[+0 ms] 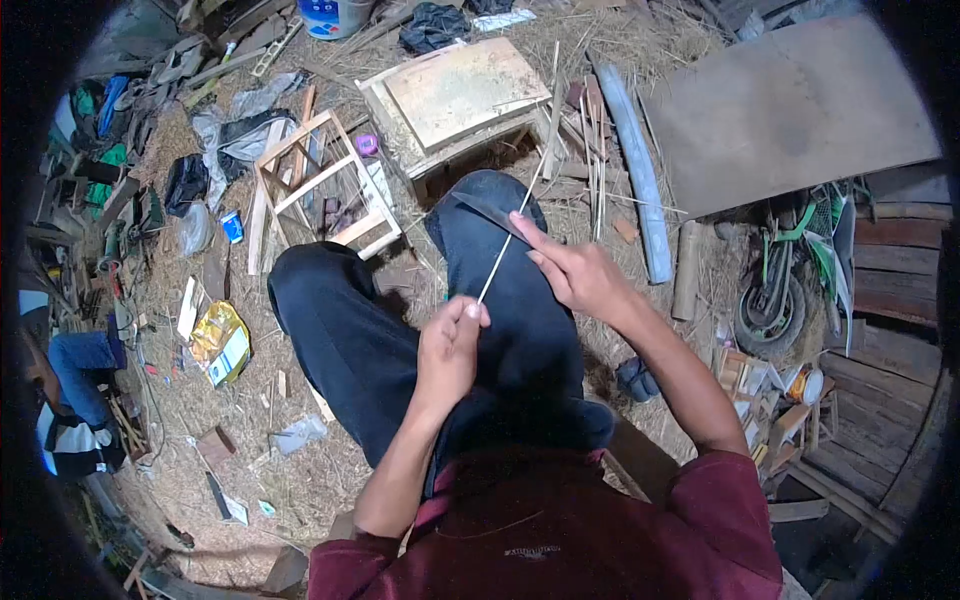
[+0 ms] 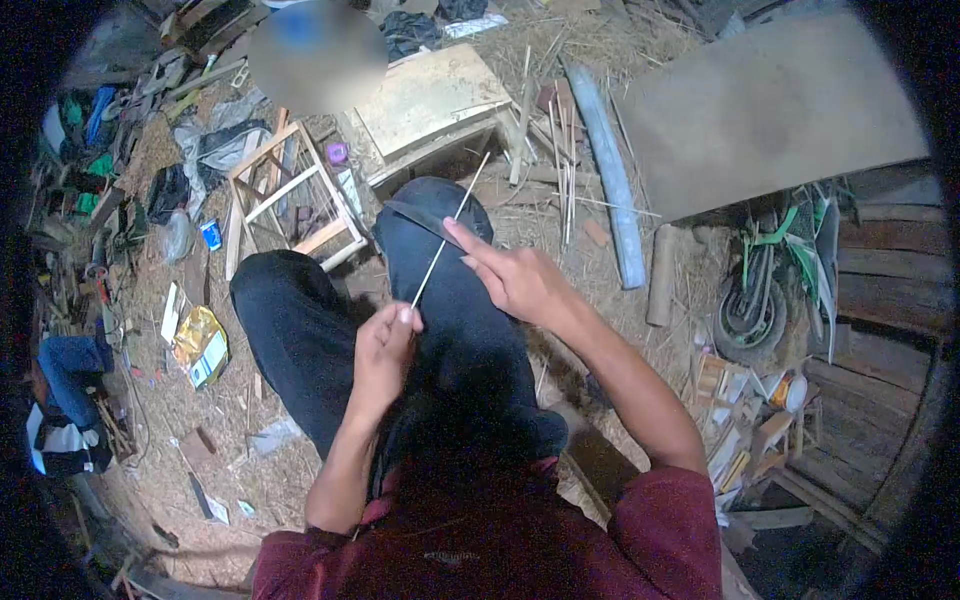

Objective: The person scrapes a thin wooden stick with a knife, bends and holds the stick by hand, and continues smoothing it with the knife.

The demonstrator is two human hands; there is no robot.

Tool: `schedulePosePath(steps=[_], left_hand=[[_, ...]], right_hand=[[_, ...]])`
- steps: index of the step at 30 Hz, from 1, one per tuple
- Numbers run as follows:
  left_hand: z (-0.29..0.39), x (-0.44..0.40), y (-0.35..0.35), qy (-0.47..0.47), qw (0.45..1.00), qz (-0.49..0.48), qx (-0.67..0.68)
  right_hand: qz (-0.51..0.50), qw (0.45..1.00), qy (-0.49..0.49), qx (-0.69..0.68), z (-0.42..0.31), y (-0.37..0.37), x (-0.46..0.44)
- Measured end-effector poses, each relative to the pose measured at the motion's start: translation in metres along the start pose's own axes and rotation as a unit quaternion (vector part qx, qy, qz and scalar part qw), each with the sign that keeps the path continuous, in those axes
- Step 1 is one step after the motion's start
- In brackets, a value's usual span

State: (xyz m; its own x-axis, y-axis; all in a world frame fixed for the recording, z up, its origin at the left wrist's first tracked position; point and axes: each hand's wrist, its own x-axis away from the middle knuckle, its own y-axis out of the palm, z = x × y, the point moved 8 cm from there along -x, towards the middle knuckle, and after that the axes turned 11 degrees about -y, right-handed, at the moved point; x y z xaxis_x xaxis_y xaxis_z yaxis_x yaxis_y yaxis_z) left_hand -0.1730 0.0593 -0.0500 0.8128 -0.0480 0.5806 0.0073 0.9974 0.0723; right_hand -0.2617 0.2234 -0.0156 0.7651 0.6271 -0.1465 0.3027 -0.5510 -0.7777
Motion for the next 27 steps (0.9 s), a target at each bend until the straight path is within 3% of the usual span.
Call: schedulePosePath(steps=[1, 4, 7, 10, 13, 16, 19, 21, 24, 25, 27], left_hand=[[-0.005, 0.006, -0.006, 0.03, 0.998, 0.012, -0.049], [-0.017, 0.036, -0.018, 0.014, 1.0, 0.011, -0.007], [-0.031, 0.062, -0.039, -0.04, 0.999, 0.009, -0.013], [-0.036, 0.081, -0.052, -0.067, 0.998, 0.015, -0.011], [-0.039, 0.091, -0.056, -0.078, 0.996, 0.025, -0.02], [-0.039, 0.1, -0.058, -0.076, 0.996, 0.033, -0.022], [-0.046, 0.115, -0.08, -0.05, 0.996, 0.069, -0.033], [-0.04, 0.116, -0.09, -0.029, 0.994, 0.094, -0.041], [-0.014, 0.095, -0.071, -0.009, 0.996, 0.059, -0.061], [-0.002, 0.08, -0.057, 0.057, 0.995, 0.039, -0.076], [0.01, 0.046, -0.032, 0.071, 0.992, 0.023, -0.098]], right_hand=[[0.034, 0.999, -0.024, -0.016, -0.001, -0.002, 0.0], [0.022, 0.999, 0.005, -0.037, 0.006, -0.003, 0.002], [0.044, 0.999, -0.022, -0.02, 0.002, -0.002, 0.002], [-0.002, 1.0, -0.027, -0.007, -0.002, 0.004, -0.001], [0.035, 0.997, -0.069, 0.005, -0.013, 0.001, -0.004], [0.007, 0.999, -0.018, 0.032, -0.003, 0.002, -0.001], [-0.047, 0.991, 0.125, 0.008, 0.023, -0.005, 0.003], [0.084, 0.996, 0.015, -0.032, 0.022, -0.008, 0.003], [0.099, 0.986, 0.045, -0.123, 0.015, -0.017, 0.005], [0.117, 0.986, 0.019, -0.117, 0.005, -0.025, 0.003], [0.108, 0.989, -0.032, -0.096, -0.008, -0.027, 0.0]])
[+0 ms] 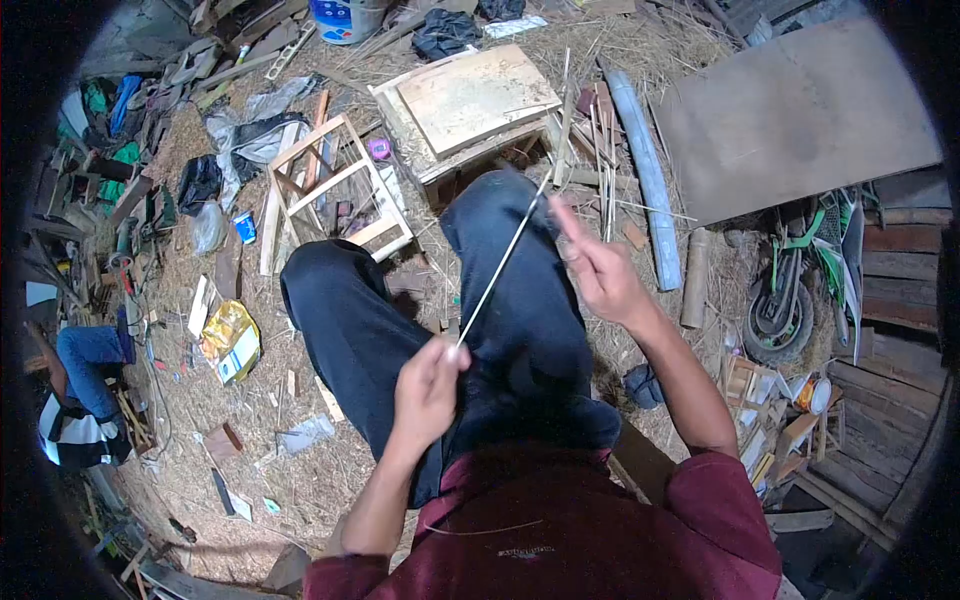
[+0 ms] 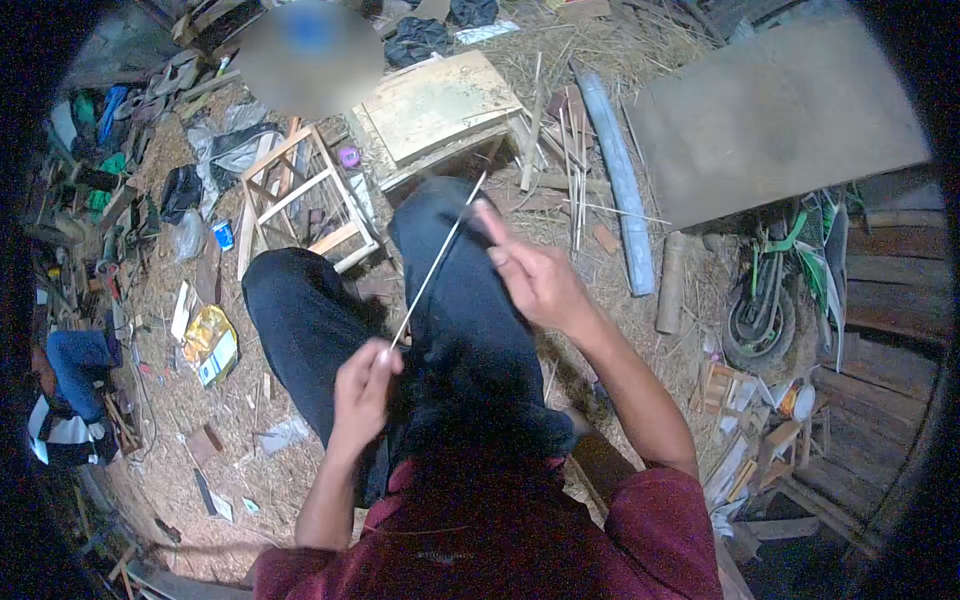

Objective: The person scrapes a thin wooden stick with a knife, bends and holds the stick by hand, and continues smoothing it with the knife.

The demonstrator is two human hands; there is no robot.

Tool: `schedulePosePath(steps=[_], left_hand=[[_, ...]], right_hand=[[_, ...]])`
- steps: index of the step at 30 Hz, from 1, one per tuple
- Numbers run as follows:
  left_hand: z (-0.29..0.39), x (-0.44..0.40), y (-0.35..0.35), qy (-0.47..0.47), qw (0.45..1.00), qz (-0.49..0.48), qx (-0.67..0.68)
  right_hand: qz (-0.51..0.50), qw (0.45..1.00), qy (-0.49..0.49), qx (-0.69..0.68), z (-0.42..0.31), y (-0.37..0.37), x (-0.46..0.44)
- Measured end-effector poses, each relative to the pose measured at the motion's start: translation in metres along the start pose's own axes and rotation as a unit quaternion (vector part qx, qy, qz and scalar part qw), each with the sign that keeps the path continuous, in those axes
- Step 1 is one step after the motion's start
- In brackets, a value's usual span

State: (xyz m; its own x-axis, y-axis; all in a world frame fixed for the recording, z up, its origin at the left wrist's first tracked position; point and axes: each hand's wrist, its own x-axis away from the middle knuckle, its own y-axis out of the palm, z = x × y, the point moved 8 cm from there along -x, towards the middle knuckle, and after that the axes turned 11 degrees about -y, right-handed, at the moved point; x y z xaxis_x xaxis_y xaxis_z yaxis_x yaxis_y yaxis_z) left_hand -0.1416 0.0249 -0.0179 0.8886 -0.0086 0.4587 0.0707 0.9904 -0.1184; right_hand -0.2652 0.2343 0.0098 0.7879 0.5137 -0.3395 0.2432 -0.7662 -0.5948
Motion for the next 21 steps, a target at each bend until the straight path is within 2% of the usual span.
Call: schedulePosePath(steps=[1, 4, 5, 8, 11, 12, 18, 21], left_hand=[[0.005, -0.019, 0.012, 0.022, 1.0, 0.004, 0.006], [0.002, -0.063, 0.04, -0.044, 0.997, -0.024, 0.057], [-0.002, -0.069, 0.044, -0.078, 0.994, -0.031, 0.076], [-0.009, -0.058, 0.038, -0.072, 0.994, -0.029, 0.082], [-0.012, -0.028, 0.021, -0.062, 0.995, -0.022, 0.077], [-0.012, -0.018, 0.013, -0.021, 0.999, -0.011, 0.048], [-0.042, 0.053, -0.031, -0.092, 0.996, 0.009, 0.008], [-0.057, 0.069, -0.056, -0.113, 0.99, 0.081, 0.003]], right_hand=[[-0.028, 0.999, -0.028, 0.011, -0.005, 0.005, -0.002], [-0.216, 0.969, 0.035, 0.111, -0.015, 0.022, -0.003], [-0.195, 0.975, 0.037, 0.105, -0.01, 0.022, 0.0], [-0.11, 0.989, 0.014, 0.093, 0.011, 0.031, 0.008], [-0.106, 0.99, 0.038, 0.085, 0.012, 0.03, 0.006], [-0.08, 0.995, 0.015, 0.065, 0.011, 0.028, 0.004], [-0.059, 0.995, 0.048, 0.059, 0.03, 0.018, 0.01], [-0.017, 0.998, 0.052, 0.014, 0.038, 0.013, 0.012]])
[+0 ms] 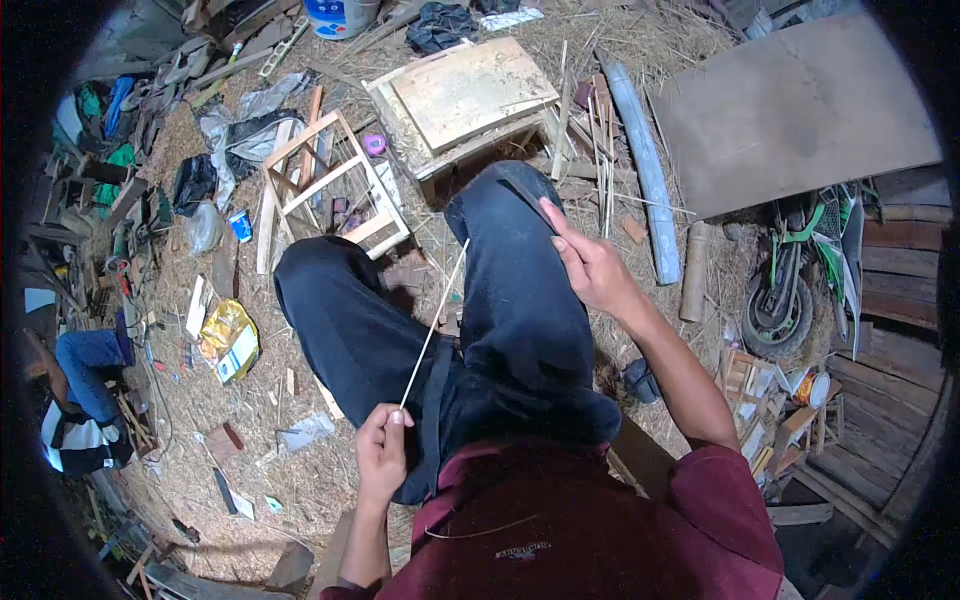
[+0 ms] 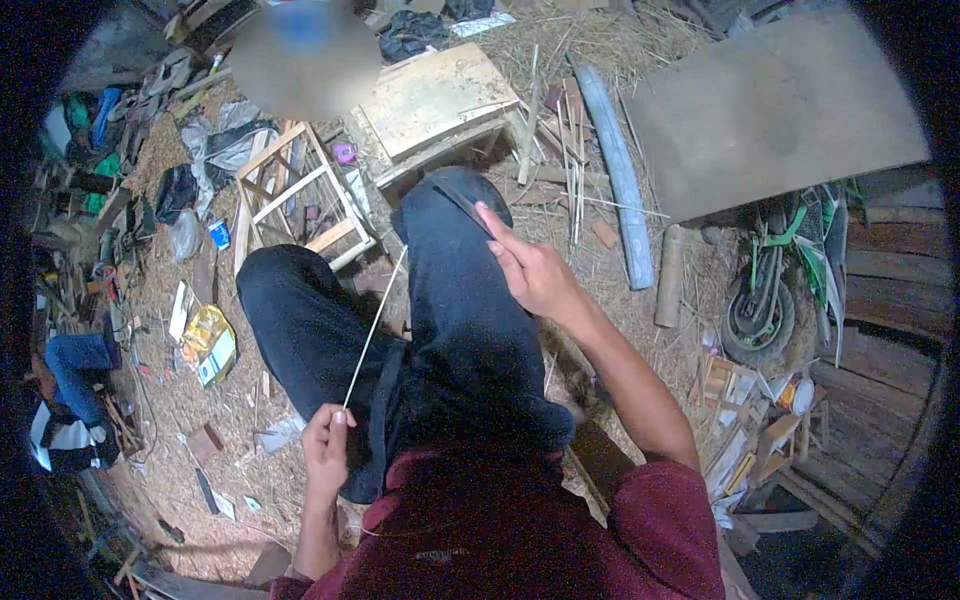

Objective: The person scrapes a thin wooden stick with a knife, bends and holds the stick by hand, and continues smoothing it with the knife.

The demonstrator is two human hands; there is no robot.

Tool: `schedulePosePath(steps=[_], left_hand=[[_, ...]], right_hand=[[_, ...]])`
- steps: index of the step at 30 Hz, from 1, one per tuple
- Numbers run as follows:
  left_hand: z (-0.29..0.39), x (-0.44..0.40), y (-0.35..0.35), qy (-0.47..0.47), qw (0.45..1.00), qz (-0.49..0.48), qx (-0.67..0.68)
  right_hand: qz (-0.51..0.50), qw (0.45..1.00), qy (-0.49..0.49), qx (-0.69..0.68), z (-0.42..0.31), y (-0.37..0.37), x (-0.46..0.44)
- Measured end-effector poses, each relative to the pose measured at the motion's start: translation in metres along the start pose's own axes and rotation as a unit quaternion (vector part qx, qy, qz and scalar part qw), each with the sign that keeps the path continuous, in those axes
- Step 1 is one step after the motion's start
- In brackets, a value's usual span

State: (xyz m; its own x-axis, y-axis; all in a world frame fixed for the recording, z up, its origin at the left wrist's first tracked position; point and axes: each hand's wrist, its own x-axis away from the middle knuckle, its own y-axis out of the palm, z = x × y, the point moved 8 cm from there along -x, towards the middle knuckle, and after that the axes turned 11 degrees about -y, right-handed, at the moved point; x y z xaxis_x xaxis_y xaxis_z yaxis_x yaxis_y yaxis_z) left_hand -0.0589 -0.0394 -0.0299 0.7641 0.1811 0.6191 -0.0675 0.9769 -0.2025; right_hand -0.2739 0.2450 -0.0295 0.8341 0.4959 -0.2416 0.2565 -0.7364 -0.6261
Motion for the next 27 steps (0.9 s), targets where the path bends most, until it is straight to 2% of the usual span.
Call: schedulePosePath(steps=[3, 6, 9, 12, 17, 20, 23, 27], left_hand=[[0.025, -0.012, 0.013, 0.071, 0.996, 0.037, -0.025], [0.057, -0.037, 0.048, 0.129, 0.991, 0.02, -0.003], [0.085, -0.066, 0.082, 0.115, 0.993, -0.006, 0.002], [0.08, -0.082, 0.09, 0.115, 0.993, -0.004, -0.004], [0.05, -0.06, 0.067, 0.152, 0.988, 0.031, -0.016], [0.023, -0.041, 0.048, 0.106, 0.994, 0.003, -0.027], [0.008, -0.023, 0.032, 0.041, 0.999, -0.031, 0.019], [-0.002, -0.018, 0.024, 0.012, 0.995, -0.038, 0.088]], right_hand=[[0.047, 0.997, -0.067, -0.011, -0.016, -0.003, -0.006], [0.018, 0.994, -0.107, 0.02, -0.043, -0.002, -0.012], [-0.152, 0.983, -0.06, 0.088, -0.064, 0.012, -0.012], [-0.157, 0.983, -0.022, 0.092, -0.049, 0.016, -0.012], [-0.118, 0.985, -0.034, 0.123, -0.038, 0.016, -0.014], [-0.101, 0.987, -0.035, 0.123, -0.033, 0.013, -0.015], [-0.055, 0.994, -0.048, 0.08, -0.032, 0.006, -0.018], [-0.061, 0.997, -0.026, 0.045, -0.023, 0.007, -0.015]])
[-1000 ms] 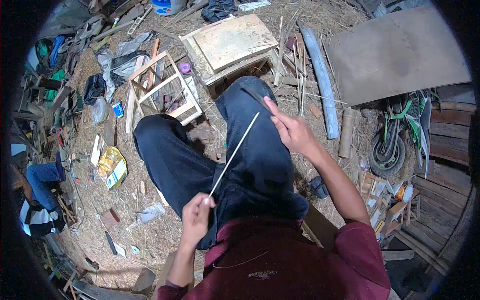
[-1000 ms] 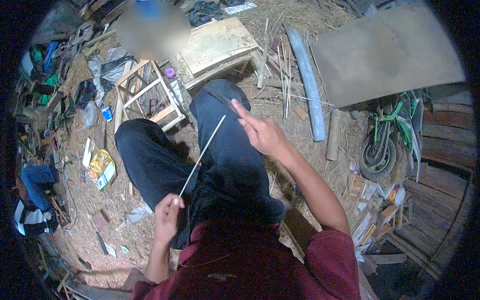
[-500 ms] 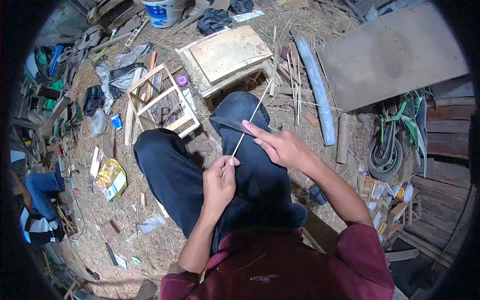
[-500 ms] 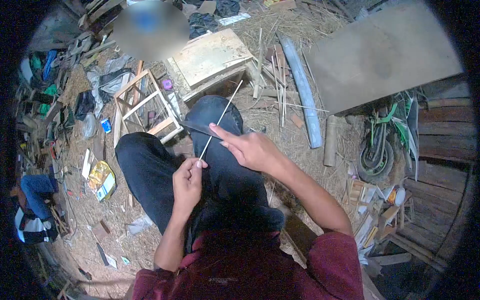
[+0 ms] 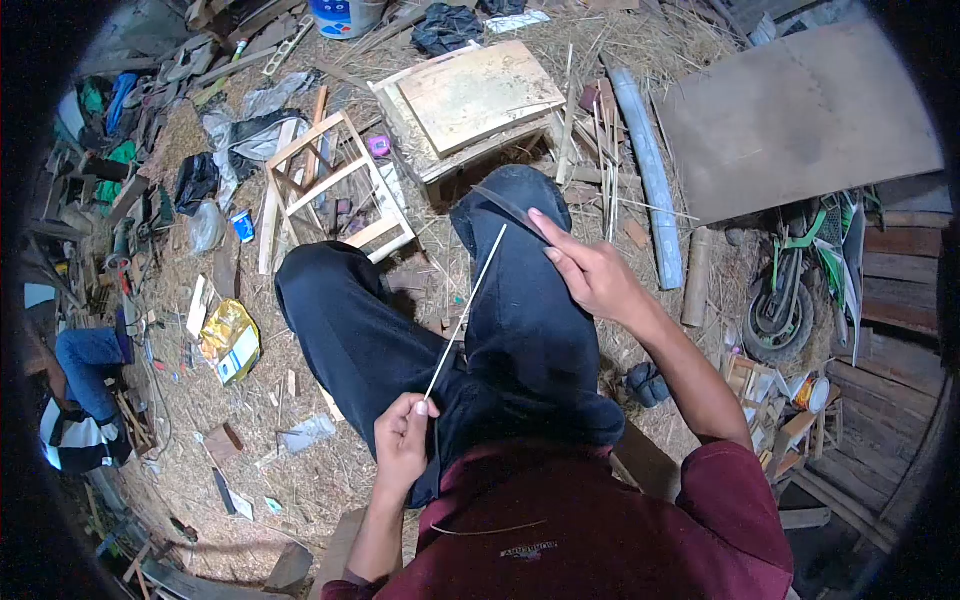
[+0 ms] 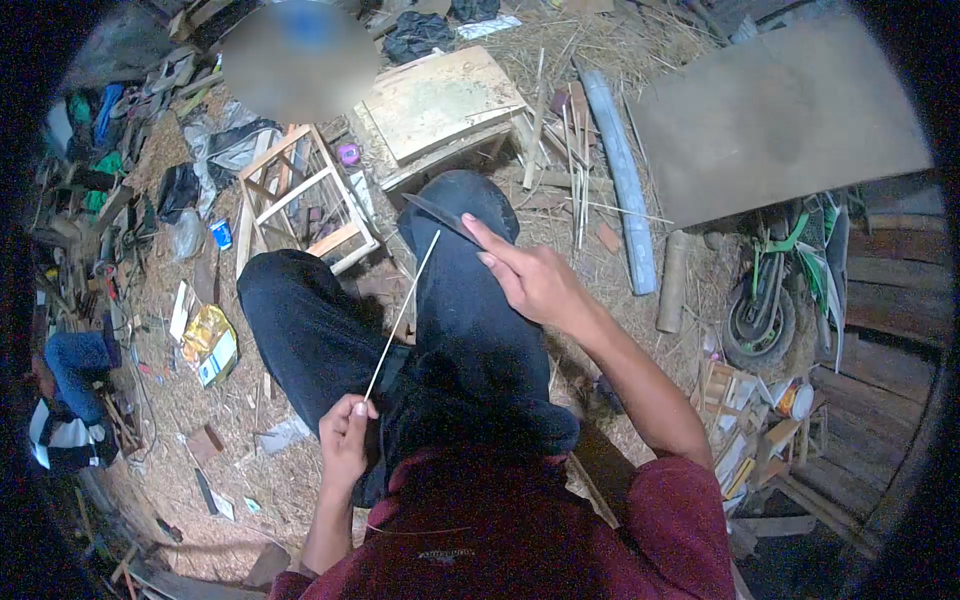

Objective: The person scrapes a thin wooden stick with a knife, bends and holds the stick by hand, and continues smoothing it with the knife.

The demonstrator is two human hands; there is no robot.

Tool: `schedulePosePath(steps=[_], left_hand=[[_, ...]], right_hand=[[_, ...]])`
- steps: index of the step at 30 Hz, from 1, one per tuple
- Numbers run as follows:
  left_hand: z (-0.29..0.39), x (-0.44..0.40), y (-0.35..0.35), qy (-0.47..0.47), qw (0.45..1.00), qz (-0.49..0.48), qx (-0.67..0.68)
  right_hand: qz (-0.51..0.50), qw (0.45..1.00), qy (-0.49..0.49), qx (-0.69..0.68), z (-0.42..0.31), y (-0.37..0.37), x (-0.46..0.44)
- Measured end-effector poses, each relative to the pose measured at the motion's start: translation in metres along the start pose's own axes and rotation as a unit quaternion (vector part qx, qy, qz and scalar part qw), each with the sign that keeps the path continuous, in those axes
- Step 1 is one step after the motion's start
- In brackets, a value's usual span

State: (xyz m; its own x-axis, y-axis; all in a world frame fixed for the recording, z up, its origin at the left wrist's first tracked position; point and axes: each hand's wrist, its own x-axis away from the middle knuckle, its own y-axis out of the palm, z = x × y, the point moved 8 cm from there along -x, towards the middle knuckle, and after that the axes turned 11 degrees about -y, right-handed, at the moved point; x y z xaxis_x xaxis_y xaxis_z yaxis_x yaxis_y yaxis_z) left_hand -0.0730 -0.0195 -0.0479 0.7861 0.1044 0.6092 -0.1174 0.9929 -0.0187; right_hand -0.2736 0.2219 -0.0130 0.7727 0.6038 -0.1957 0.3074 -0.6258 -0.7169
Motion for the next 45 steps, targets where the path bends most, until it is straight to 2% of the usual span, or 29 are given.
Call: schedulePosePath(steps=[2, 4, 5, 6, 7, 8, 12, 14, 15, 16, 19, 23, 24, 27, 30, 32, 34, 37, 40, 43, 44, 45], left_hand=[[0.014, -0.014, 0.016, 0.027, 0.999, -0.007, 0.021], [0.037, -0.035, 0.035, 0.071, 0.997, -0.026, 0.007], [0.038, -0.045, 0.047, -0.002, 0.997, -0.059, 0.047], [0.051, -0.056, 0.06, 0.032, 0.995, -0.073, 0.062], [0.055, -0.07, 0.071, 0.02, 0.993, -0.088, 0.071], [0.056, -0.083, 0.081, 0.008, 0.992, -0.102, 0.078], [0.053, -0.087, 0.086, -0.025, 0.984, -0.124, 0.127], [0.05, -0.073, 0.074, 0.01, 0.994, -0.089, 0.063], [0.049, -0.064, 0.066, 0.03, 0.996, -0.072, 0.031], [0.04, -0.054, 0.058, -0.01, 0.997, -0.066, 0.025], [0.032, -0.03, 0.042, -0.013, 0.999, -0.039, -0.009], [0.036, -0.016, 0.037, 0.03, 0.999, -0.015, -0.028], [0.027, -0.011, 0.032, -0.018, 0.999, -0.01, -0.034], [0.012, 0.007, 0.019, -0.046, 0.999, -0.015, -0.003], [0.0, 0.021, 0.005, -0.063, 0.998, -0.01, 0.017], [-0.001, 0.018, 0.004, -0.072, 0.997, -0.018, 0.035], [0.01, 0.002, 0.016, -0.048, 0.996, -0.032, 0.063], [0.021, -0.028, 0.045, -0.04, 0.985, -0.095, 0.139], [0.032, -0.052, 0.074, -0.069, 0.965, -0.15, 0.203], [0.038, -0.064, 0.092, -0.104, 0.949, -0.183, 0.235], [0.039, -0.067, 0.094, -0.108, 0.948, -0.185, 0.236], [0.039, -0.069, 0.094, -0.113, 0.947, -0.185, 0.238]], right_hand=[[0.007, 0.999, -0.012, -0.038, -0.008, -0.002, 0.0], [0.013, 0.998, -0.057, -0.015, -0.023, 0.0, -0.004], [0.016, 0.997, -0.079, -0.003, -0.03, 0.001, -0.005], [-0.044, 0.997, -0.053, 0.031, -0.036, 0.0, -0.007], [-0.102, 0.992, -0.028, 0.065, -0.037, 0.003, -0.006], [-0.118, 0.99, 0.017, 0.071, -0.028, 0.007, -0.005], [-0.025, 0.998, -0.02, 0.055, -0.006, 0.006, -0.006], [0.005, 0.999, -0.026, 0.04, -0.001, 0.005, -0.005], [0.008, 0.999, -0.024, 0.038, 0.001, 0.005, -0.005], [0.011, 0.999, -0.023, 0.036, 0.003, 0.004, -0.005], [-0.022, 0.999, -0.016, 0.046, 0.001, 0.005, -0.004], [-0.027, 0.998, -0.028, 0.056, -0.007, 0.008, -0.004], [-0.021, 0.998, -0.026, 0.052, -0.006, 0.01, -0.003], [0.063, 0.996, -0.053, 0.025, -0.008, 0.0, -0.004], [-0.035, 0.994, 0.102, 0.013, 0.015, 0.0, -0.002], [0.04, 0.996, 0.062, -0.055, 0.021, 0.003, 0.004], [0.074, 0.994, 0.032, -0.075, 0.018, -0.002, 0.003], [0.123, 0.99, -0.038, -0.057, 0.0, -0.014, 0.003], [0.061, 0.995, -0.069, -0.042, -0.024, -0.013, 0.002], [-0.176, 0.983, 0.042, 0.036, -0.028, 0.005, 0.002], [-0.1, 0.994, -0.007, 0.037, -0.024, 0.005, 0.003], [-0.095, 0.995, -0.007, 0.042, -0.023, 0.005, 0.003]])
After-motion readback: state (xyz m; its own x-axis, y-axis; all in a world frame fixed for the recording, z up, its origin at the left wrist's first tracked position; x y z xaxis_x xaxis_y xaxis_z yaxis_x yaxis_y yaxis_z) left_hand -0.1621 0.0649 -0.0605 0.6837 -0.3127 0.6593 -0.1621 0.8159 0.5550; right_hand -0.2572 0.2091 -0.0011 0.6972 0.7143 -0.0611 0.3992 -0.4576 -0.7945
